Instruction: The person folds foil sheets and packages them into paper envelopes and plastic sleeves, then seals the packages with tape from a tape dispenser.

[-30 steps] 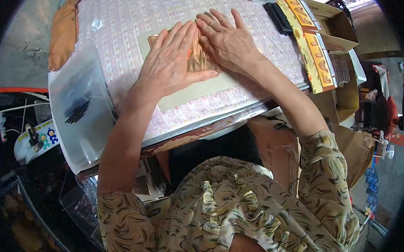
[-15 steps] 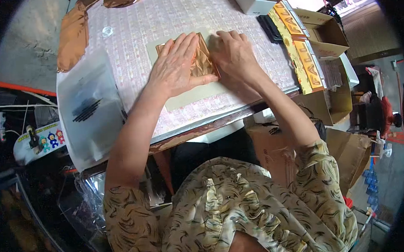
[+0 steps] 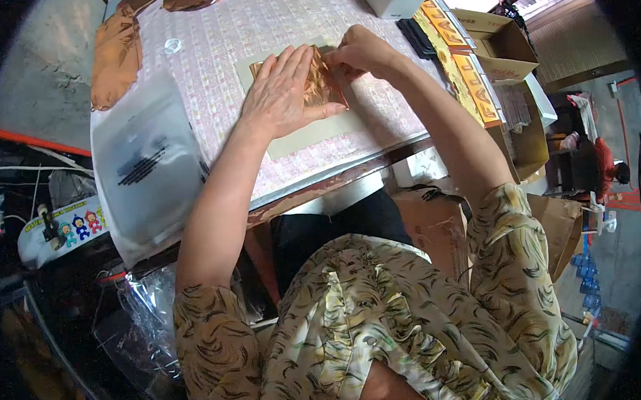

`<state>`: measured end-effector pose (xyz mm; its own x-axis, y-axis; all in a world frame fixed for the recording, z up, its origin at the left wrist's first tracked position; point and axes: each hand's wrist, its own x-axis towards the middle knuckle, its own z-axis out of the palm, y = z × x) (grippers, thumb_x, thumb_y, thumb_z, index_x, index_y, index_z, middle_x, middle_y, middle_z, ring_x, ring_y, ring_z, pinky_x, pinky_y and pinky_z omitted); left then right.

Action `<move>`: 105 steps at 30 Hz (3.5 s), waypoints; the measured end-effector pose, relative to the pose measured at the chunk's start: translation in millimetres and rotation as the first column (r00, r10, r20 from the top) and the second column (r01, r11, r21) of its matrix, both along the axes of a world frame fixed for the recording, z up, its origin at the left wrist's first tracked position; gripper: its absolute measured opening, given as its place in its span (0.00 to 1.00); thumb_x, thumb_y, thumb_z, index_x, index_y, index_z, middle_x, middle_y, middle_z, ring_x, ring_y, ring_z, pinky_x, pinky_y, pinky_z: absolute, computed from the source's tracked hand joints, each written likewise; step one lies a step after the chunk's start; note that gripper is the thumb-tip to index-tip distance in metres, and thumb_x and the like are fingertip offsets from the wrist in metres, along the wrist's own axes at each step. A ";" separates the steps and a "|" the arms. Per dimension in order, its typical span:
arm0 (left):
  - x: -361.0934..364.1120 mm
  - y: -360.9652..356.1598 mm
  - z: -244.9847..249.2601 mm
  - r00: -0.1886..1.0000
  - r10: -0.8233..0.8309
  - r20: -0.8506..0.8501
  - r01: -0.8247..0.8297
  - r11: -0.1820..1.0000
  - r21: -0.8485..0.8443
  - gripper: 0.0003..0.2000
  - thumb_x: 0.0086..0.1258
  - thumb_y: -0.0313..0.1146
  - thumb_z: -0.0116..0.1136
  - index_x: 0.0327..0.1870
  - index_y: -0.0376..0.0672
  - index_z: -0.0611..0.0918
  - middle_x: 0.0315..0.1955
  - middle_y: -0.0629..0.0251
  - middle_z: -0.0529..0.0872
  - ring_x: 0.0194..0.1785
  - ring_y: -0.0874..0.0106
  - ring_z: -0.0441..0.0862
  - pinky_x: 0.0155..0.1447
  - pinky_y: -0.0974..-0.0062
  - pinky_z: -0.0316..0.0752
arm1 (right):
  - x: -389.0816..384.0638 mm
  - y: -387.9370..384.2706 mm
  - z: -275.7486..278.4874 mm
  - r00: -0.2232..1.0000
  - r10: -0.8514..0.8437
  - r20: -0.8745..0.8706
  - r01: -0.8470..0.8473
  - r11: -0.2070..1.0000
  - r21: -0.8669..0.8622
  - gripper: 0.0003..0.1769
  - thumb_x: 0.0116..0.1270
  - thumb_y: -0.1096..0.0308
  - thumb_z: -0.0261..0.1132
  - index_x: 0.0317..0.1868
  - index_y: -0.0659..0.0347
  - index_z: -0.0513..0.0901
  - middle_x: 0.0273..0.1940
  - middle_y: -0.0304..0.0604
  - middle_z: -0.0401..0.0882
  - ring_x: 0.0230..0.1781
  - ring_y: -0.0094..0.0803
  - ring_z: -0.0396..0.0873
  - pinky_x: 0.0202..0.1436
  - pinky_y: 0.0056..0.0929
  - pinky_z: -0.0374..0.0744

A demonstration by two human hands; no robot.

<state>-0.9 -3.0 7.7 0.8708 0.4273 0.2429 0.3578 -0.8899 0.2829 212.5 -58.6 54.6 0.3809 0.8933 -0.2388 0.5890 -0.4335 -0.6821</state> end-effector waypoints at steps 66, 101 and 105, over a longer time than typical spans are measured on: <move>-38.6 -93.9 80.1 0.899 0.366 0.243 0.190 0.175 -0.966 0.15 0.85 0.38 0.51 0.51 0.36 0.85 0.35 0.78 0.84 0.40 0.86 0.79 0.46 0.83 0.76 | -5.1 -209.3 -1.6 0.605 -0.077 -0.792 0.352 0.918 0.180 0.06 0.68 0.75 0.73 0.42 0.69 0.89 0.37 0.44 0.90 0.36 0.27 0.86 0.44 0.27 0.85; -50.7 -63.8 98.5 0.741 -0.299 0.601 0.544 0.792 -0.278 0.20 0.61 0.29 0.70 0.56 0.50 0.88 0.66 0.65 0.82 0.80 0.58 0.64 0.86 0.42 0.41 | -8.0 -217.1 1.4 0.368 0.063 -0.928 0.220 0.963 0.153 0.10 0.61 0.73 0.78 0.42 0.64 0.90 0.38 0.40 0.91 0.37 0.26 0.88 0.47 0.27 0.85; -52.3 -61.1 101.5 0.731 -0.298 0.614 0.537 0.807 -0.248 0.10 0.61 0.34 0.74 0.43 0.48 0.93 0.73 0.63 0.75 0.81 0.60 0.60 0.86 0.43 0.32 | -18.2 -213.8 9.8 0.416 0.069 -0.907 0.216 0.961 0.173 0.06 0.63 0.72 0.77 0.38 0.64 0.91 0.34 0.42 0.91 0.33 0.27 0.87 0.45 0.27 0.85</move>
